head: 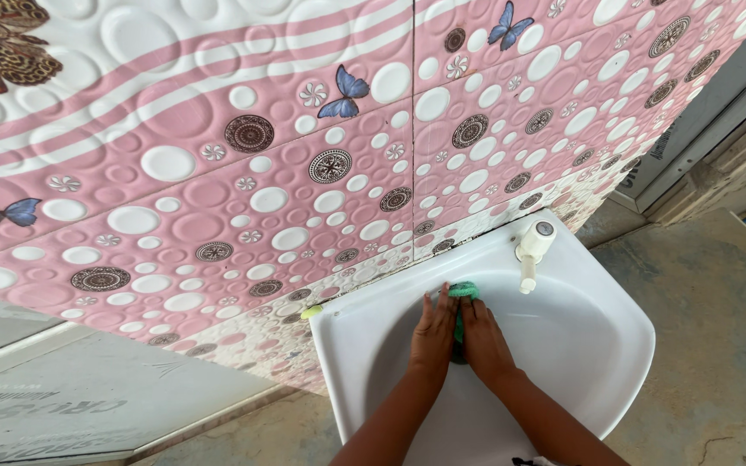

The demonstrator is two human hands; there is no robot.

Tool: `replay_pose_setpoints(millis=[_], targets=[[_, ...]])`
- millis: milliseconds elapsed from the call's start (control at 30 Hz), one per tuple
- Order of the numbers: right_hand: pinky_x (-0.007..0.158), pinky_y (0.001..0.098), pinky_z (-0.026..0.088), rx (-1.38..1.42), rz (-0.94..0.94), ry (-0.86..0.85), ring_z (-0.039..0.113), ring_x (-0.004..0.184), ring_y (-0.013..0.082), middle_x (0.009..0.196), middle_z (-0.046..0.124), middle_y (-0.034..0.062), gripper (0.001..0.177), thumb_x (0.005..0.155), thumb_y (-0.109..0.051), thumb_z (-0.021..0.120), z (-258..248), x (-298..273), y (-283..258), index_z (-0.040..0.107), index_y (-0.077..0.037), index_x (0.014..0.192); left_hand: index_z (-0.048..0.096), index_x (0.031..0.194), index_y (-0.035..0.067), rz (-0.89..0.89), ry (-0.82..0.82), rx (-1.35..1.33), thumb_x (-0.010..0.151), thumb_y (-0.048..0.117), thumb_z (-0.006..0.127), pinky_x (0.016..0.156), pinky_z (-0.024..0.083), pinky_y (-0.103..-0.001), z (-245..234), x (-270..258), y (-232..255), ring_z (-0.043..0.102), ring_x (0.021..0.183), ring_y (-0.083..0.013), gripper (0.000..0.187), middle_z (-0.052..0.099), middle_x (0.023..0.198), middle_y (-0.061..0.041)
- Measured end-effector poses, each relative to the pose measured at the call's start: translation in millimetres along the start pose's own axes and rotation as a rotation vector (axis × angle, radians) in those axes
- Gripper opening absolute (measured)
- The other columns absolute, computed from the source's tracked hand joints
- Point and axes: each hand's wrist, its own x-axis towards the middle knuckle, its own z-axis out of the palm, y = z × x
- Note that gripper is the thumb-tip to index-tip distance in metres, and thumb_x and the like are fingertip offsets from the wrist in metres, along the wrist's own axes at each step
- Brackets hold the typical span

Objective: The person scrubs a white ceramic sink using a green sponge. They wipe the basin, faucet, and surrounding tiled wall in a repetitive manner.

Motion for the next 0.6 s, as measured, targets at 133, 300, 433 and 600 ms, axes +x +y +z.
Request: replay_pose_setpoints(millis=[133,300,433,600], targets=[[0.101,0.0432,0.051,0.049,-0.030,0.070,0.055,0.120,0.0375,0.131,0.050,0.0205,0.079,0.078,0.010,0.067,-13,3,-3,0.034,0.004,0.149,0.019,0.165,0.014,-0.040,0.005,-0.098,0.094,0.046,0.056,0.118,-0.004,-0.062,-10,5,-1,-0.001,0.156,-0.0374,0.086,0.015,0.170,-0.004],[0.100,0.0423,0.052,0.088,0.033,0.040,0.055,0.120,0.0363,0.132,0.049,0.0193,0.082,0.079,0.008,0.069,-23,-2,-12,0.030,0.002,0.151,0.019,0.165,0.012,-0.007,-0.061,-0.083,0.094,0.044,0.058,0.116,-0.003,-0.063,-28,0,-10,-0.002,0.155,-0.0388,0.088,0.016,0.171,-0.006],[0.101,0.0418,0.051,0.105,0.028,-0.012,0.054,0.121,0.0351,0.131,0.049,0.0170,0.090,0.077,0.005,0.072,-28,-2,-15,0.028,-0.001,0.155,0.019,0.165,0.011,-0.007,-0.069,-0.089,0.095,0.045,0.058,0.116,-0.003,-0.063,-25,1,-7,-0.002,0.156,-0.0390,0.087,0.018,0.170,-0.007],[0.103,0.0422,0.049,0.078,-0.015,0.024,0.054,0.122,0.0352,0.133,0.049,0.0175,0.084,0.078,0.005,0.070,-22,-2,-14,0.030,0.001,0.152,0.021,0.164,0.010,-0.029,-0.070,-0.130,0.095,0.039,0.058,0.117,-0.004,-0.063,-20,-1,0,-0.002,0.156,-0.0385,0.083,0.019,0.170,-0.007]])
